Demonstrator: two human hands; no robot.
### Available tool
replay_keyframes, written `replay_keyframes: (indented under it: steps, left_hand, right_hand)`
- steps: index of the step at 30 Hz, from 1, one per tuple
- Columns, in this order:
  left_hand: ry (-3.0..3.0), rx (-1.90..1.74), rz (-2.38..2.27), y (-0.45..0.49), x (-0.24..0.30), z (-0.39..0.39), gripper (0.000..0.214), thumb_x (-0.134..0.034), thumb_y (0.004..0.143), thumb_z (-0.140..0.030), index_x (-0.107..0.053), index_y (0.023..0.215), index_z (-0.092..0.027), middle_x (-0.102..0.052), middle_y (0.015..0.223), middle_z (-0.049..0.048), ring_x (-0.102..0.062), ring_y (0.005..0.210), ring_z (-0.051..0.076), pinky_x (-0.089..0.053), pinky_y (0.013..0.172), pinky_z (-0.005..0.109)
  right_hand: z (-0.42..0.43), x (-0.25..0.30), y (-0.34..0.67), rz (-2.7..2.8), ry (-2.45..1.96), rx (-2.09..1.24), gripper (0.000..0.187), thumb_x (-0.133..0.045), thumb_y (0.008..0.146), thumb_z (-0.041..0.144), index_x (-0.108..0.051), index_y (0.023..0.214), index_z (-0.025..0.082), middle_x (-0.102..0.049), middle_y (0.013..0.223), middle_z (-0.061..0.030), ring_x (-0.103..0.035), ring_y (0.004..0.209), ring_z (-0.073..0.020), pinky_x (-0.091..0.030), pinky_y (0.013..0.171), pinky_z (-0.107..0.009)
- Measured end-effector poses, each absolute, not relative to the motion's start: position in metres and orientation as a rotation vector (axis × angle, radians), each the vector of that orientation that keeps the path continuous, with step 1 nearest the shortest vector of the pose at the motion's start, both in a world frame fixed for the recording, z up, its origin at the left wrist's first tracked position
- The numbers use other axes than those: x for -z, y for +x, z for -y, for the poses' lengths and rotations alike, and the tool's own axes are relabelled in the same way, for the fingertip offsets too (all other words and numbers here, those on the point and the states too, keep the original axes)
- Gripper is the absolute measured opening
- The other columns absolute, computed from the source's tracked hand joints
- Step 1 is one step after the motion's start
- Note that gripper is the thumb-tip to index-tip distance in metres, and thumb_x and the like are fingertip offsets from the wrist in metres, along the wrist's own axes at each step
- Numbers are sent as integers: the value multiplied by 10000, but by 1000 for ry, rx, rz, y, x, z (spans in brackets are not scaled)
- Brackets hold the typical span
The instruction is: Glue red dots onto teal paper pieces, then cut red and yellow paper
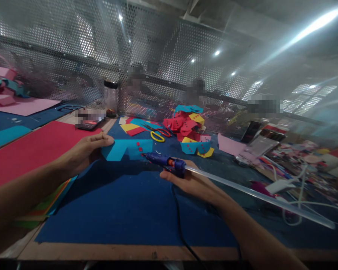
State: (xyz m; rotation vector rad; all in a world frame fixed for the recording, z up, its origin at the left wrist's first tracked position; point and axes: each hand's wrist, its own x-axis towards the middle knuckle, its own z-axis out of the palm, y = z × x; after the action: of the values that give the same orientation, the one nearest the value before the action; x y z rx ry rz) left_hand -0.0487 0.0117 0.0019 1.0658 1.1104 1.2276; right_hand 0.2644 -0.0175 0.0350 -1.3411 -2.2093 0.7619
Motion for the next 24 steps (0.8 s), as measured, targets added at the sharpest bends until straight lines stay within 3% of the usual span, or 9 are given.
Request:
replay_keyframes:
  steps: [10,19,24]
  left_hand:
    - [1069,-1247,-1089,-53,1,-15,230,-844,675,-434,-727,742,-247,-615,716,-6,-569,633,136,-497,527,226]
    - [1056,-1269,-1058,-53,1,-15,206,-847,689,-415,-734,748,-253,-637,725,-12,-593,651,136,-516,549,232]
    - [1054,-1260,-1081,-54,2,-16,219,-850,682,-429,-726,733,-257,-647,713,-10,-603,645,145,-520,541,247]
  right_hand:
    - [20,-36,266,2087,-1353,-809,400,-674,819,592,-653,899,201,-616,756,-11,-539,680,-170,-400,574,-281]
    - [17,-35,263,2126,-1338,-764,375,-667,824,568,-619,789,198,-485,622,33,-401,568,-121,-308,503,-258]
    - [17,-35,263,2144,-1317,-811,372,-667,838,561,-622,794,194,-524,657,21,-439,599,-127,-327,518,-256]
